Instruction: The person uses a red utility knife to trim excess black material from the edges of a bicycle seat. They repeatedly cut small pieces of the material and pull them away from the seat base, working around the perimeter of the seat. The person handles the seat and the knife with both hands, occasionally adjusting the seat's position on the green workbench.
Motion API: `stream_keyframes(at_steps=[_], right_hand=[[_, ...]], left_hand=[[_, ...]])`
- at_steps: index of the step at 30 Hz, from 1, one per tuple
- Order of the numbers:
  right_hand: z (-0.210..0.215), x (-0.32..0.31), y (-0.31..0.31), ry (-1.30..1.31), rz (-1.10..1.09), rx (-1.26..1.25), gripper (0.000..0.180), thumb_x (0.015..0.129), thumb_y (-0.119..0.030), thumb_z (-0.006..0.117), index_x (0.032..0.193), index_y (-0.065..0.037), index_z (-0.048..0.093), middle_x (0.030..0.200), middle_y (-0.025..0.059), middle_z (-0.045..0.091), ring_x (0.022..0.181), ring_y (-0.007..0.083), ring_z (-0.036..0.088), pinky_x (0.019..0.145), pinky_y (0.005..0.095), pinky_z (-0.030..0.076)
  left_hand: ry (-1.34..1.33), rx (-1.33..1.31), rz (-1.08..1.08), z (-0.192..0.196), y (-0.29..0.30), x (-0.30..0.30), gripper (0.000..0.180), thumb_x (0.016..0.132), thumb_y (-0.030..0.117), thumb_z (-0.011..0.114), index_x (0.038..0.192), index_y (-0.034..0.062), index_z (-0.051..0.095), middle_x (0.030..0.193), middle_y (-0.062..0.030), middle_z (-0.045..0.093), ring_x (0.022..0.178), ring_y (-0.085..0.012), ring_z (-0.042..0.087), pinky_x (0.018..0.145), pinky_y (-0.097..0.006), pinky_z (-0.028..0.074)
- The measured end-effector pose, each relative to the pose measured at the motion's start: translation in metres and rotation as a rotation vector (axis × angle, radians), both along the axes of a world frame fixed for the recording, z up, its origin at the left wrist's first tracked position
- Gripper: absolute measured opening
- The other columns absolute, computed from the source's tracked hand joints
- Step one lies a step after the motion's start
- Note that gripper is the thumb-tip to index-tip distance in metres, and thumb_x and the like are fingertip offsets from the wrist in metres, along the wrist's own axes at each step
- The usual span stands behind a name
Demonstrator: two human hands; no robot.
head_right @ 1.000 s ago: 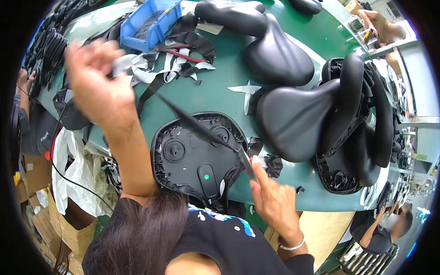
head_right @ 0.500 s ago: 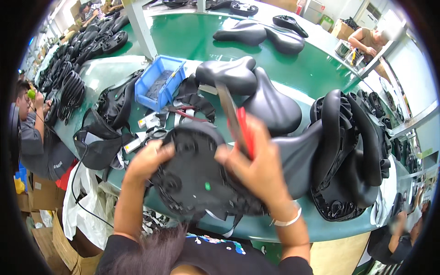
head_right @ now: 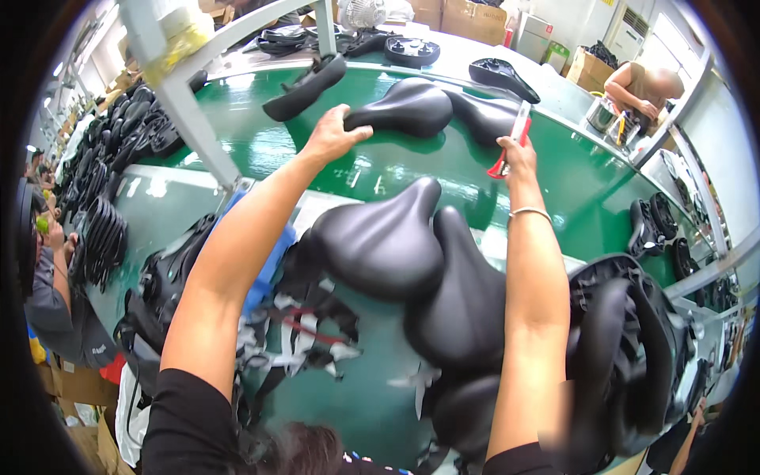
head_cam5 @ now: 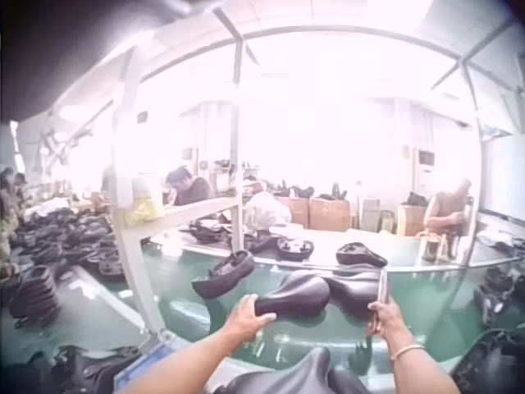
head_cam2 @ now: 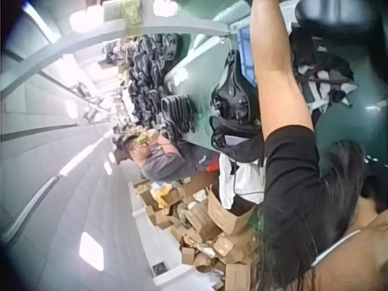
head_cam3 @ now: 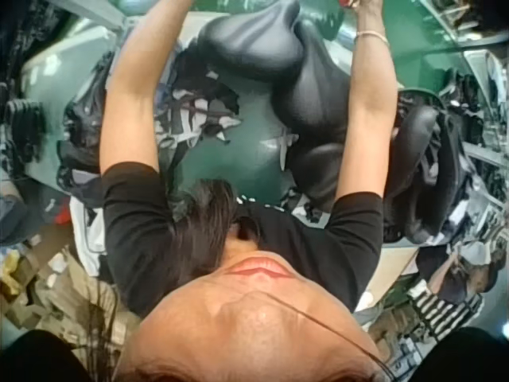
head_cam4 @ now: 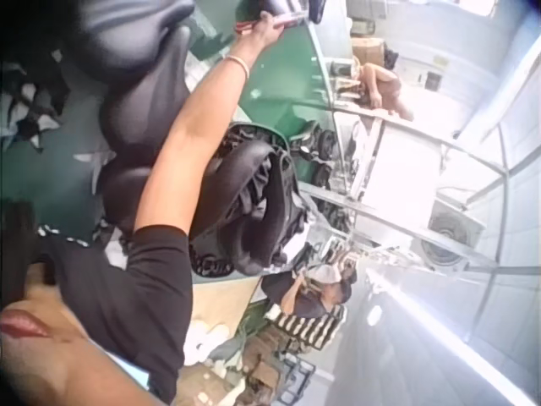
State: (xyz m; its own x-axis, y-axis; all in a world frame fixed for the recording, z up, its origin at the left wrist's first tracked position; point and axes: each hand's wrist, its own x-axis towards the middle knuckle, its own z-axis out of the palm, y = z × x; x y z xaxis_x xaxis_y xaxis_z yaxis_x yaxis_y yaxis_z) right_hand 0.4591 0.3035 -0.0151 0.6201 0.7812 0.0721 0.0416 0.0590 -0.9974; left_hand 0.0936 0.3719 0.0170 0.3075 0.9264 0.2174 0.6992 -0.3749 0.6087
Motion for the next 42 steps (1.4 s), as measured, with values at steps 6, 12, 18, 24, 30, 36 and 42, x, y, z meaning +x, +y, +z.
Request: stream_keyframes(at_steps=[6, 12, 18, 24, 30, 36, 42], right_hand=[[-0.029, 0.018, 0.044, 0.224, 0.072, 0.028, 0.058, 0.076, -0.012, 0.073, 0.130, -0.014, 0.051, 0.106, 0.0044, 0.055, 0.082, 0.0186, 0.058, 0.071, 0.0413, 0.054], [0.015, -0.034, 0.035, -0.005, 0.059, 0.010, 0.044, 0.077, -0.013, 0.072, 0.119, -0.008, 0.058, 0.104, 0.0088, 0.060, 0.080, 0.0203, 0.062, 0.048, 0.0339, 0.057], [0.113, -0.097, -0.034, 0.123, -0.106, 0.282, 0.025, 0.078, -0.013, 0.070, 0.101, -0.006, 0.064, 0.088, 0.0063, 0.060, 0.067, 0.0180, 0.060, 0.053, 0.0331, 0.057], [0.136, -0.172, -0.217, 0.129, -0.029, 0.322, 0.021, 0.084, -0.012, 0.064, 0.102, -0.002, 0.059, 0.075, 0.0028, 0.053, 0.052, 0.0104, 0.050, 0.042, 0.0240, 0.043], [0.111, -0.210, -0.414, -0.007, 0.157, 0.155, 0.025, 0.089, -0.009, 0.062, 0.112, 0.000, 0.060, 0.088, 0.0043, 0.060, 0.064, 0.0072, 0.054, 0.056, 0.0226, 0.045], [0.040, -0.229, -0.465, -0.001, 0.245, -0.169, 0.039, 0.089, -0.022, 0.067, 0.120, 0.001, 0.058, 0.090, -0.0006, 0.058, 0.073, 0.0053, 0.054, 0.067, 0.0232, 0.047], [0.020, -0.261, -0.502, 0.227, 0.524, -0.455, 0.036, 0.091, -0.019, 0.063, 0.117, 0.000, 0.049, 0.073, 0.0037, 0.057, 0.056, 0.0099, 0.057, 0.053, 0.0257, 0.050]], left_hand=[[0.344, 0.005, 0.111, -0.046, 0.071, 0.040, 0.114, 0.063, 0.058, 0.077, 0.148, 0.0050, 0.023, 0.151, -0.0193, 0.027, 0.140, -0.0355, 0.025, 0.113, -0.044, 0.028], [0.423, -0.129, 0.166, -0.018, 0.049, 0.041, 0.089, 0.056, 0.058, 0.077, 0.123, 0.0027, 0.057, 0.120, -0.0178, 0.062, 0.112, -0.0315, 0.059, 0.094, -0.040, 0.046], [-0.620, -0.566, -0.141, 0.070, -0.046, -0.016, 0.050, 0.076, 0.043, 0.074, 0.099, -0.0014, 0.066, 0.084, -0.0066, 0.064, 0.069, -0.0097, 0.059, 0.059, -0.026, 0.043], [-1.289, -0.774, -0.597, 0.091, -0.236, -0.111, 0.056, 0.090, 0.031, 0.060, 0.131, -0.0042, 0.048, 0.110, -0.0114, 0.064, 0.082, -0.0193, 0.068, 0.063, -0.032, 0.057], [-1.405, -1.152, -0.531, 0.027, -0.387, -0.160, 0.077, 0.085, 0.040, 0.054, 0.143, -0.0049, 0.028, 0.125, -0.0236, 0.055, 0.078, -0.0282, 0.070, 0.045, -0.033, 0.056], [-1.857, -1.284, -0.298, -0.041, -0.457, -0.157, 0.104, 0.079, 0.084, 0.026, 0.132, -0.0034, 0.046, 0.127, -0.0176, 0.057, 0.112, -0.0273, 0.059, 0.091, -0.046, 0.051], [-1.216, -0.691, 0.328, -0.008, -0.467, -0.139, 0.048, 0.088, 0.027, 0.066, 0.126, -0.0003, 0.051, 0.115, -0.0088, 0.059, 0.099, -0.0170, 0.059, 0.089, -0.031, 0.047]])
